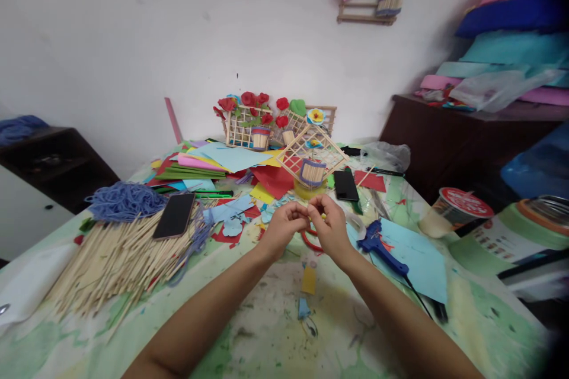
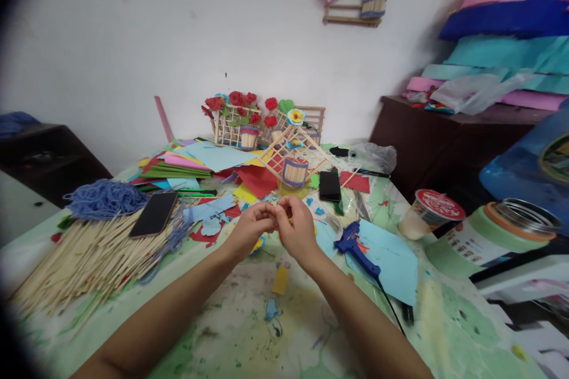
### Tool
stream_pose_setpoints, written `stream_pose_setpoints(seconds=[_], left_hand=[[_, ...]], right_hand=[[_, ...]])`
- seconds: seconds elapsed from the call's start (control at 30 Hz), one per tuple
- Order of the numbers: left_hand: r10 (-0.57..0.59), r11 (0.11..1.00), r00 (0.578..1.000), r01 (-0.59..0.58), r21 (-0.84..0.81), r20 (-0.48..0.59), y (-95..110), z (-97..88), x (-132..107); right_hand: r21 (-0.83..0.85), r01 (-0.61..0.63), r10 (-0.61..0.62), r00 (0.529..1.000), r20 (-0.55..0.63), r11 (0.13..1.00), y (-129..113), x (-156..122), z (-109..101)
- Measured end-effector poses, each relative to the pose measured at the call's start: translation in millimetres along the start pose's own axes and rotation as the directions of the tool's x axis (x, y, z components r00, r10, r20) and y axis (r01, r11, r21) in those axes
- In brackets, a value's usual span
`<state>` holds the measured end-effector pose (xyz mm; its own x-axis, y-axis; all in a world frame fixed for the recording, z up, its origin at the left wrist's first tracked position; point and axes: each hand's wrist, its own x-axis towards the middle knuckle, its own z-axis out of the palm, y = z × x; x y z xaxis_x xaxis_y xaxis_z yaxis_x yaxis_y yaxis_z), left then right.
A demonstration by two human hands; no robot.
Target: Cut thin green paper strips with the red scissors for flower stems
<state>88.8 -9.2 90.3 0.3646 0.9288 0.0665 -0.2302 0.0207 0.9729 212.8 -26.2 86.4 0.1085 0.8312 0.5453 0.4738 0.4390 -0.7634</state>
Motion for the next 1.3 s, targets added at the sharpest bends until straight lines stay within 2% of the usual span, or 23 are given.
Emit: stream_pose_setpoints(seconds=[0.47,1.0,1.3], left_hand=[[0.002,0.997,0.999,-0.005,0.074,0.038,1.5,6.8,-6.6],[0.030,0.992,0.997,-0.038,0.118,0.067,1.5,6.6,-7.2],[-0.005,0.999,0.998,0.002,0.042,0.067,1.8,3.9,-6.8]], right_hand=[[0.164,-0.071,0.087,0.992,-0.090,0.984,-5.8,2.4,-3.2],[0.375,-0.122,0.167,0.982,-0.089,0.919,-4.5,1.9,0.3],[0.435,-0.145,0.203,0.975,-0.089,0.889,-2.8,5.2,-0.2]])
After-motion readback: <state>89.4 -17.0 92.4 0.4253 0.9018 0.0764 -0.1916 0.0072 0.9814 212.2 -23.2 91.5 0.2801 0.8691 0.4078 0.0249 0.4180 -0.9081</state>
